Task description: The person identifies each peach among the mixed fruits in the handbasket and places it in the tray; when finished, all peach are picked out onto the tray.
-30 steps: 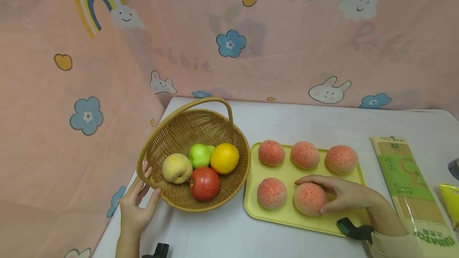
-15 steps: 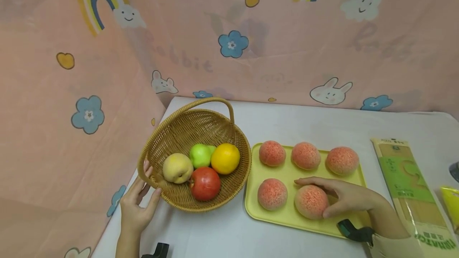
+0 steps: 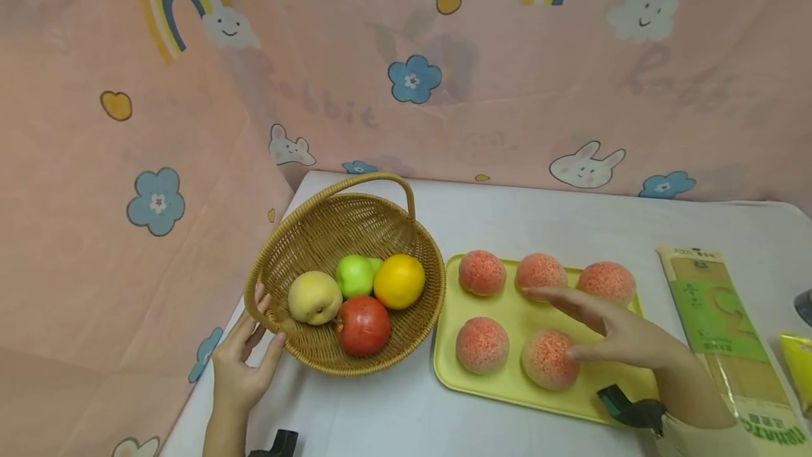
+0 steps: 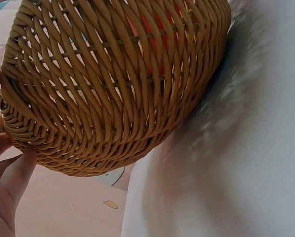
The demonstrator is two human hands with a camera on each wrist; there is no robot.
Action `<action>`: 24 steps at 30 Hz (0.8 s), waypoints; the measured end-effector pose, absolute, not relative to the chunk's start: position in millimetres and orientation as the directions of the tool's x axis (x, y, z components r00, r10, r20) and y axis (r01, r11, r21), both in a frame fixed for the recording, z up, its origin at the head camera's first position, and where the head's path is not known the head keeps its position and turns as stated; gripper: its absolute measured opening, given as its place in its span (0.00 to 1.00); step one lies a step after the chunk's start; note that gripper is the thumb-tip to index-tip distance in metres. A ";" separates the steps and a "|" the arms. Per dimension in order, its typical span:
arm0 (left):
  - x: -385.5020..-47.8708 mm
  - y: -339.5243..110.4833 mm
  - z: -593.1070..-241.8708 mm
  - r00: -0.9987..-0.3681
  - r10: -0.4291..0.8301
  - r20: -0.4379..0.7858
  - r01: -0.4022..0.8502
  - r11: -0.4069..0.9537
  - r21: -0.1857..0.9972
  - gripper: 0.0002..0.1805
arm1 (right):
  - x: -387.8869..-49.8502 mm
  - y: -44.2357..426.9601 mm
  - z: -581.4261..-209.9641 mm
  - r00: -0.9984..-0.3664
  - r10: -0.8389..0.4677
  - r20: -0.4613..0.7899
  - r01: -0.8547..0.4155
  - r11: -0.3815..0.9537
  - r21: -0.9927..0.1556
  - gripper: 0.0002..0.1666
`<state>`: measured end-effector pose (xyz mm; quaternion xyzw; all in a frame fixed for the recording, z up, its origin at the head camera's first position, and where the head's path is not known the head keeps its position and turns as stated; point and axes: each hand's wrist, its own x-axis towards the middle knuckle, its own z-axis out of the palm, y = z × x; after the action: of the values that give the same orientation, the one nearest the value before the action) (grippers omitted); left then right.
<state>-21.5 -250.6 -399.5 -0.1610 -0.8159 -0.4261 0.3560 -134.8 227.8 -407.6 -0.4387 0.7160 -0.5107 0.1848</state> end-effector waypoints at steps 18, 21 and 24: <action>-25.5 -266.9 -428.9 -0.695 -0.061 0.716 0.563 0.573 0.595 0.31 | -170.1 139.4 -338.6 -0.581 -0.798 0.159 -0.509 0.204 -0.836 0.42; -26.0 -267.8 -429.8 -0.694 -0.060 0.717 0.567 0.569 0.596 0.32 | -178.2 116.2 -327.3 -0.562 -0.816 0.136 -0.514 0.215 -0.831 0.41; -27.1 -268.1 -430.5 -0.696 -0.059 0.715 0.566 0.568 0.598 0.32 | -185.5 92.1 -317.9 -0.534 -0.837 0.121 -0.514 0.208 -0.832 0.41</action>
<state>-27.1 -268.1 -430.5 -0.1566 -0.8102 -0.4378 0.3569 -185.5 92.1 -317.9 -0.4471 0.7555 -0.4430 0.1819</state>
